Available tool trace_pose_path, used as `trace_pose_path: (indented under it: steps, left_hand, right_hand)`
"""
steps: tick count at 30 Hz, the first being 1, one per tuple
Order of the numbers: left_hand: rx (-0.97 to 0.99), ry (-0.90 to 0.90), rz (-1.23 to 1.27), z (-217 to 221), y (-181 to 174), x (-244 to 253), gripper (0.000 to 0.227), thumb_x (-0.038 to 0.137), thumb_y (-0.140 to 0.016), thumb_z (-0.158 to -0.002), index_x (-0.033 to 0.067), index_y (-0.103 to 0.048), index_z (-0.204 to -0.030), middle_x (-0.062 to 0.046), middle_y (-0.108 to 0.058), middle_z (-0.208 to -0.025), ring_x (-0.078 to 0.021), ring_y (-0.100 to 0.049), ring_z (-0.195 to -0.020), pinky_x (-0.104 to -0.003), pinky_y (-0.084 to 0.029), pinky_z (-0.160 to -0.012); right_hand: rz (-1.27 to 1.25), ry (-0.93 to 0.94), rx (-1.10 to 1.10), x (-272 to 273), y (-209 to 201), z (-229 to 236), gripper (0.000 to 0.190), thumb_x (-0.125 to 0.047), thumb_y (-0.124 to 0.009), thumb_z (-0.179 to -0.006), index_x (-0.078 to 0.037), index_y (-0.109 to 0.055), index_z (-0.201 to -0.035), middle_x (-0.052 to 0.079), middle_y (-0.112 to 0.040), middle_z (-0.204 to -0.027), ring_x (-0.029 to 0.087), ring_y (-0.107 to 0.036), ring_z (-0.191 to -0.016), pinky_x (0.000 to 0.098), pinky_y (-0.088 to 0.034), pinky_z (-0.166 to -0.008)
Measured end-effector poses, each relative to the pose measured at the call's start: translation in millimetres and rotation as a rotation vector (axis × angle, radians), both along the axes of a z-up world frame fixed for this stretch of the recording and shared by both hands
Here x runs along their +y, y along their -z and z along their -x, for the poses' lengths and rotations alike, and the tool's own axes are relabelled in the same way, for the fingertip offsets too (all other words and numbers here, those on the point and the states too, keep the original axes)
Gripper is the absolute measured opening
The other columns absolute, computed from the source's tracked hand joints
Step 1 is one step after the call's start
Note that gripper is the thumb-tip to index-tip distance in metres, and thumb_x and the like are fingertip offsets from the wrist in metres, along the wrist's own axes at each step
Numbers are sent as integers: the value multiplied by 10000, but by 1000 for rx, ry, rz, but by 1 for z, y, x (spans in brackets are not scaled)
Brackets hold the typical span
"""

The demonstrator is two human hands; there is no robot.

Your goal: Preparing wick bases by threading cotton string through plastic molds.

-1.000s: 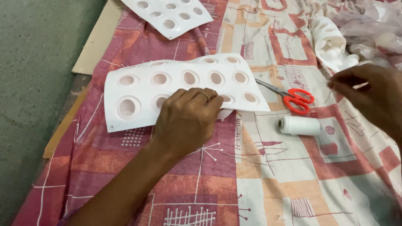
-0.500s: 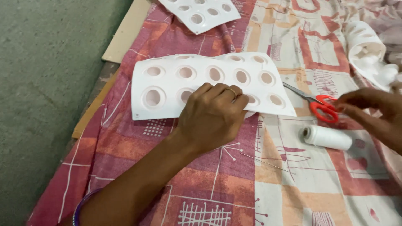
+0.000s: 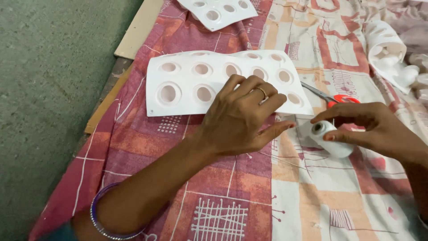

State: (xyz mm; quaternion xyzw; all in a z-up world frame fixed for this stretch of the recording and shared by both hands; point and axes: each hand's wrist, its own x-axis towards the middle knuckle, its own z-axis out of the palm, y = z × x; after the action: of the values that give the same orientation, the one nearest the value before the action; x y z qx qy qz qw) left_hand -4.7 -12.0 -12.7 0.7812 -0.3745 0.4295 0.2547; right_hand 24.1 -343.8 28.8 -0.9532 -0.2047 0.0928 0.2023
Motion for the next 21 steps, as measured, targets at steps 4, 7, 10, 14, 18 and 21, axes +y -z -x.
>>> trace_pose_path:
  steps: [4, 7, 10, 14, 18, 21]
  left_hand:
    - [58, 148, 83, 5, 3, -14, 453, 516, -733, -962, 86, -708, -1105, -84, -743, -975, -213, -688, -901, -417, -518, -855]
    - [480, 211, 77, 11, -7, -19, 560, 577, -737, -836, 111, -747, -1147, -55, -753, -747, -191, -696, -648, -406, -540, -622]
    - [507, 313, 269, 2, 2, -18, 645, 637, -706, -872, 92, -693, -1216, -55, -793, -895, -150, -798, -771, -315, -652, -713]
    - [560, 271, 185, 12, -7, -21, 623, 620, -735, -812, 116, -708, -1177, -61, -818, -877, -165, -817, -744, -314, -640, -678]
    - [552, 276, 172, 14, -4, -22, 556, 506, -785, -805, 87, -691, -1158, -89, -805, -877, -186, -805, -738, -330, -639, -658]
    - [611, 318, 263, 18, -5, -22, 460, 381, -812, -836, 62, -680, -1140, -106, -805, -909, -176, -815, -793, -305, -653, -701]
  right_hand:
    - [-397, -58, 61, 41, -17, 13, 400, -123, -762, -781, -10, -758, -1165, 78, -809, -1106, 170, -741, -977, 339, -613, -832]
    - [-571, -5, 69, 57, -15, 18, 425, -67, -766, -773, 22, -725, -1186, 131, -785, -1105, 192, -741, -1015, 344, -607, -901]
    - [-814, -152, 70, 58, 8, 14, 423, -96, -765, -880, 33, -649, -1265, 112, -694, -1207, 173, -672, -1091, 331, -558, -973]
    - [-917, -44, 153, 55, 22, 23, 432, -119, -755, -891, 28, -619, -1273, 107, -675, -1242, 172, -655, -1147, 345, -538, -1006]
    - [-991, 23, 208, 60, 21, 26, 467, -178, -750, -879, 3, -610, -1286, 110, -687, -1236, 172, -656, -1141, 336, -538, -982]
    - [-1023, 37, 252, 61, 23, 24, 494, -209, -770, -880, -4, -591, -1292, 112, -676, -1228, 179, -659, -1131, 339, -542, -966]
